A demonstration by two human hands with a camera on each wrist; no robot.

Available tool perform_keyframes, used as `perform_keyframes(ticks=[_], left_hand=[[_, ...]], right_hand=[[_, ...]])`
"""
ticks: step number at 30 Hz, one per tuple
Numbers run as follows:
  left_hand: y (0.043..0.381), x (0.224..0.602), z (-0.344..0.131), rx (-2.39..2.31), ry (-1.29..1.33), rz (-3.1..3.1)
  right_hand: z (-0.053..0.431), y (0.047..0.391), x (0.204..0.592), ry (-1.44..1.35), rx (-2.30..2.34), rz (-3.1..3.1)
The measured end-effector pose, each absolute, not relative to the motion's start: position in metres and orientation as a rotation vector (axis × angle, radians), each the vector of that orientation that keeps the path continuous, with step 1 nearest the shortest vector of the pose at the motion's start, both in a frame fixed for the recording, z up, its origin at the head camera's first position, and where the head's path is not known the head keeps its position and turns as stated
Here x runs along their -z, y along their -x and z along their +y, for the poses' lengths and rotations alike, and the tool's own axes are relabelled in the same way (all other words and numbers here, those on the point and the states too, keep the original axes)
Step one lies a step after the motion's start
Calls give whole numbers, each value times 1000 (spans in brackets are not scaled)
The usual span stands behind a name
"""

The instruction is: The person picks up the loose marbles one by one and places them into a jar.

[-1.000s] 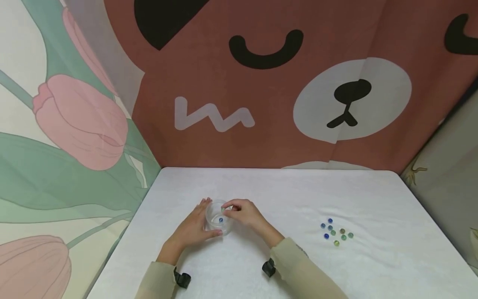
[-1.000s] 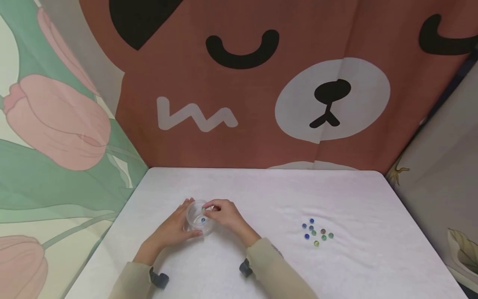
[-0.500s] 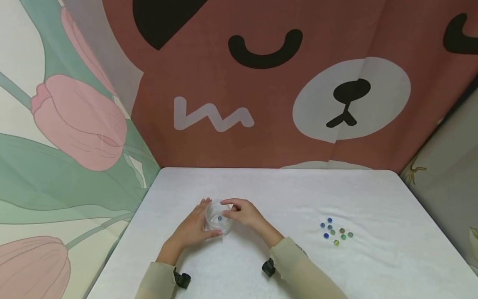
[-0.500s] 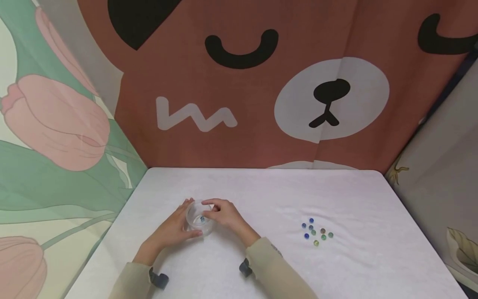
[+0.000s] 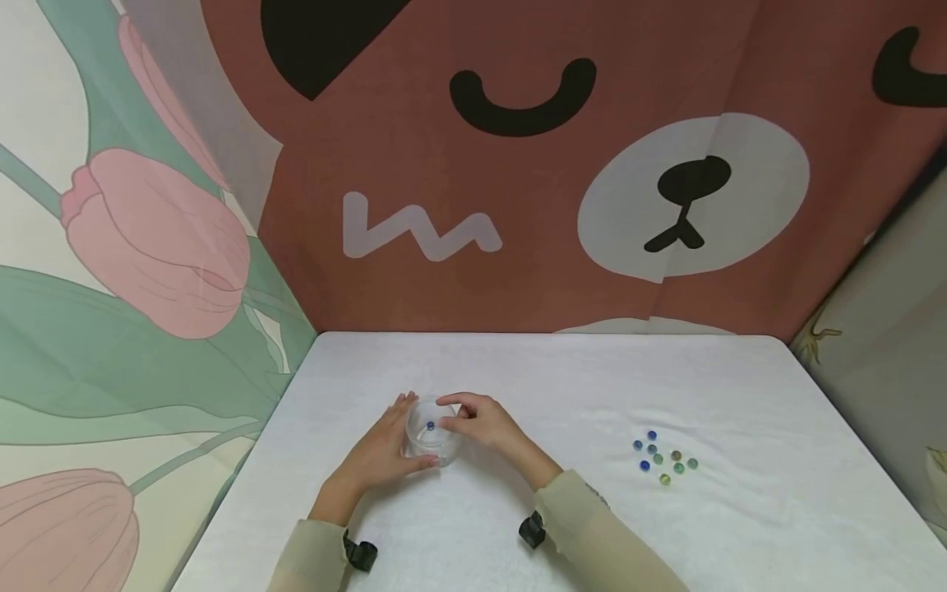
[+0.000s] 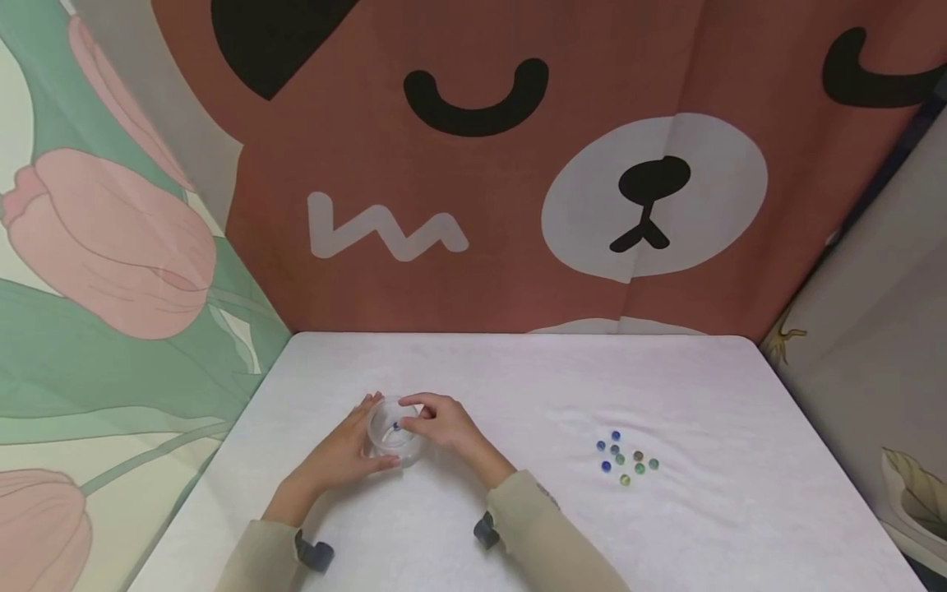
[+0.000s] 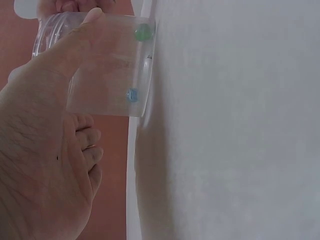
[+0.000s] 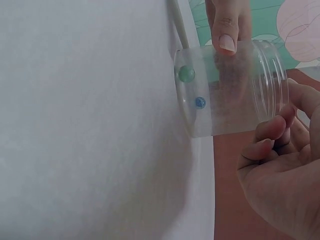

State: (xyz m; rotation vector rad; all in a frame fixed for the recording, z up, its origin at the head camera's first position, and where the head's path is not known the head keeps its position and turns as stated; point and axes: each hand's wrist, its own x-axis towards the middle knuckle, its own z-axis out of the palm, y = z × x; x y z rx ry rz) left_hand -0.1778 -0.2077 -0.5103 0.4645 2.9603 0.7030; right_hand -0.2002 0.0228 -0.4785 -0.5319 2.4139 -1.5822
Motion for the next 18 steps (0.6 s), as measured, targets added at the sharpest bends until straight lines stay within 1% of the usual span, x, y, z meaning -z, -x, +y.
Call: perform_keyframes(ticks=[18], left_hand=[[177, 508, -206, -721, -443, 2946]], right_hand=[[35, 197, 477, 534, 1577, 2412]])
